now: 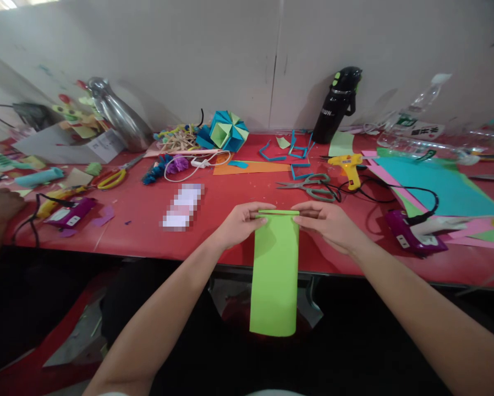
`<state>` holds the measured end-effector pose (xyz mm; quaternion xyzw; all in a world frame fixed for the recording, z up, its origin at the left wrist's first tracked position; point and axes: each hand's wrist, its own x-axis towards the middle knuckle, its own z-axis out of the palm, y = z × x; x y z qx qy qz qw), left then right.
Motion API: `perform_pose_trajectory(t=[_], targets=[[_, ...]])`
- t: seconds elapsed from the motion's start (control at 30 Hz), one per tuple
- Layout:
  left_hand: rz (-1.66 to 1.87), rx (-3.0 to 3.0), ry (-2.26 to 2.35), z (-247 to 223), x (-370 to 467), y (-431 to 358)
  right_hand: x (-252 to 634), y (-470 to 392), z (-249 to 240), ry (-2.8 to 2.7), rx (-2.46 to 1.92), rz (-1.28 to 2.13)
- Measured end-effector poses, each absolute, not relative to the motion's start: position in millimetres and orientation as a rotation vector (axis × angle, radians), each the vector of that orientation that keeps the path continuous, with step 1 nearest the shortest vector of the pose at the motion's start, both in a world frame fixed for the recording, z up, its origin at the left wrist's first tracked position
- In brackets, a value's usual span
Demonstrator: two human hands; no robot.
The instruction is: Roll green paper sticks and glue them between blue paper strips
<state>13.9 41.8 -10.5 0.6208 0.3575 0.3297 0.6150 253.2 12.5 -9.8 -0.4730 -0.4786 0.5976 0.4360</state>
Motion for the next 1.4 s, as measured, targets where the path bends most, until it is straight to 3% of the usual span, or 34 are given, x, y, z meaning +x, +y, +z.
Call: perform_pose_trajectory(t=[0.37, 0.67, 1.4], targets=[[0.764, 1.389, 0.814, -10.5, 12.8, 42.1, 252.5, 11.5, -9.0, -1.199, -1.244, 1.402], [0.781, 1.36, 0.81, -12.6, 12.2, 43.8, 245.3, 5.4, -12.3, -1.096, -1.194, 1.625], [0.769, 1.243, 0.777, -13.9, 10.2, 43.5, 239.9, 3.6, -18.7, -0.987, -1.205, 1.582]])
